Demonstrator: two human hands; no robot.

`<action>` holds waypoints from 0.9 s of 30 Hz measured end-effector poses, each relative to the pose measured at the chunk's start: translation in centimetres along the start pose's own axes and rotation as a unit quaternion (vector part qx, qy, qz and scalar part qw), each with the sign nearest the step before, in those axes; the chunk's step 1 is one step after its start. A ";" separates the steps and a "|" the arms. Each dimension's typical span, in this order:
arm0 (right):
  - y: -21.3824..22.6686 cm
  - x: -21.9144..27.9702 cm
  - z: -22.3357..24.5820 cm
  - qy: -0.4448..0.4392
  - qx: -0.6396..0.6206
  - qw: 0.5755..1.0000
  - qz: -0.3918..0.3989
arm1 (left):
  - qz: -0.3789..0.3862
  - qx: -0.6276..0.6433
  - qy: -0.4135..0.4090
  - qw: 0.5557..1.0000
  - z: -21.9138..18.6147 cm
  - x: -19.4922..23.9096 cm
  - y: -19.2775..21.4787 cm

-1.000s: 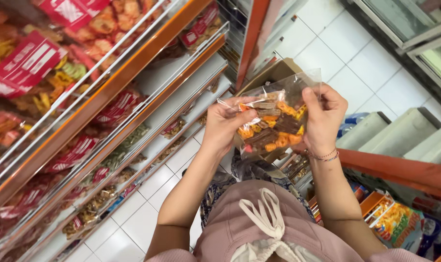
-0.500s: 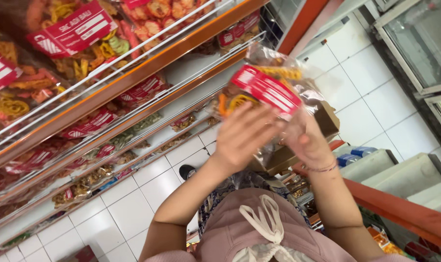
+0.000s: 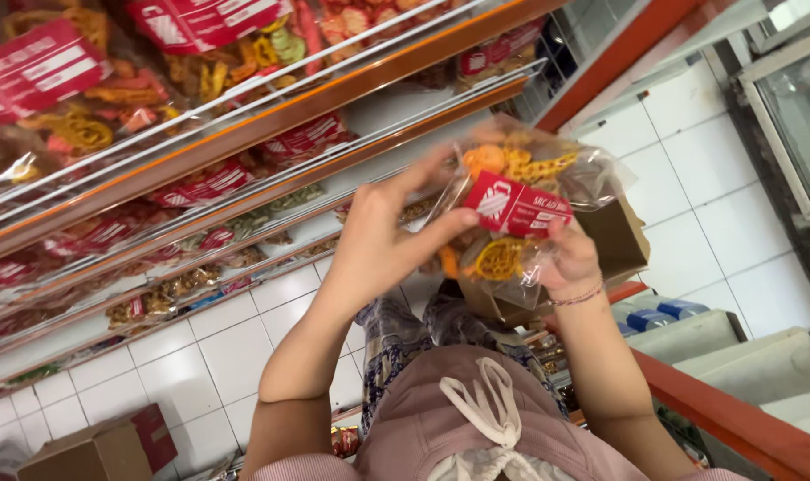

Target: The person takes packaged snack items from a cardboard box, wipes each package with a cloth, and places them on a store shelf. The person repeats this process for multiple snack packages throughout the clip.

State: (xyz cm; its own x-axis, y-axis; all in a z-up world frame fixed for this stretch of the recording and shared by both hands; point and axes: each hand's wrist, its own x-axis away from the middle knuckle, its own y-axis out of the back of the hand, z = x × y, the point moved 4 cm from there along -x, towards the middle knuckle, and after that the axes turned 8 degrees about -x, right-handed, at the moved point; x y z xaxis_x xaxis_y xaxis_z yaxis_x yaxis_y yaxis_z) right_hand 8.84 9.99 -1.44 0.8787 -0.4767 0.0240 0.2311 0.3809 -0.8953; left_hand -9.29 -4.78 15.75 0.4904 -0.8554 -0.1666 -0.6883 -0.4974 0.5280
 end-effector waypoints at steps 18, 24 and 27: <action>-4.3 -5.0 -4.6 -0.010 0.203 0.977 0.065 | -0.096 0.198 0.083 0.972 4.6 4.2 2.5; -5.1 -6.0 -4.8 -0.067 0.295 0.950 0.080 | -0.169 0.270 0.081 0.945 6.7 5.3 2.7; -6.4 -6.0 -5.1 -0.051 0.321 0.939 0.116 | -0.212 0.284 0.085 0.931 7.4 5.6 3.0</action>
State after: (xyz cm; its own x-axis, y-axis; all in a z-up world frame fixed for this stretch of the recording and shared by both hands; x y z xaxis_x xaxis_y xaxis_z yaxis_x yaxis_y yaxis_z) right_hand -0.04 6.32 1.88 0.9644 -0.2562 -0.0654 0.2045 0.8796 -0.4296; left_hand -12.59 -12.08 10.20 0.8265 -0.5541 -0.0995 -0.5620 -0.8223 -0.0896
